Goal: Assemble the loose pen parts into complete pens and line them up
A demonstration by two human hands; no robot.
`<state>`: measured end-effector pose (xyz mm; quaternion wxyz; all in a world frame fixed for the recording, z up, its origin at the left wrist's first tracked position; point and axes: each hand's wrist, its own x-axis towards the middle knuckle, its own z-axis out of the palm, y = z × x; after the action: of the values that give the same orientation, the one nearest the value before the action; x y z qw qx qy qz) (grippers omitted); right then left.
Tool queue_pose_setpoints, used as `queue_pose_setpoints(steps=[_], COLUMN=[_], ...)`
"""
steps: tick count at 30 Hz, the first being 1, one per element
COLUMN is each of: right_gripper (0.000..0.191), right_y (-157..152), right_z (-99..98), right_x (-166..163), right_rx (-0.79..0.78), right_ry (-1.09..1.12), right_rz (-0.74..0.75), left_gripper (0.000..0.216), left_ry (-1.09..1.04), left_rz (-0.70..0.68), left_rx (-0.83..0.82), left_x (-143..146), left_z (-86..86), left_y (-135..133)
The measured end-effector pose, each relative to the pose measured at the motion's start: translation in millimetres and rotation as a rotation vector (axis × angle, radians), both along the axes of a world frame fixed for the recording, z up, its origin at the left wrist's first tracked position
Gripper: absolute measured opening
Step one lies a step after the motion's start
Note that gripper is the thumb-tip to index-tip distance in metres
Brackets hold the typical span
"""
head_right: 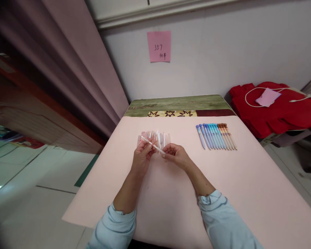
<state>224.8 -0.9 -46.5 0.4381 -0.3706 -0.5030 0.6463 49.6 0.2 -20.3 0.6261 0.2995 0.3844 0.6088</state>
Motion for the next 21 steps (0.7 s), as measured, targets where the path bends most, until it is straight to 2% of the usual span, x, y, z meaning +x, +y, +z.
queue_pose_setpoints(steps=[10, 21], right_gripper=[0.039, 0.041], right_y=[-0.4, -2.2], right_z=[2.1, 5.7], right_x=[0.8, -0.3], right_rx=[0.008, -0.010], right_ry=[-0.024, -0.024], right_rz=[0.000, -0.022], left_gripper=[0.023, 0.022], left_ry=[0.015, 0.131], left_rz=[0.010, 0.013], left_rx=[0.027, 0.041], left_x=[0.5, -0.1], left_z=[0.8, -1.5], left_y=[-1.1, -1.2])
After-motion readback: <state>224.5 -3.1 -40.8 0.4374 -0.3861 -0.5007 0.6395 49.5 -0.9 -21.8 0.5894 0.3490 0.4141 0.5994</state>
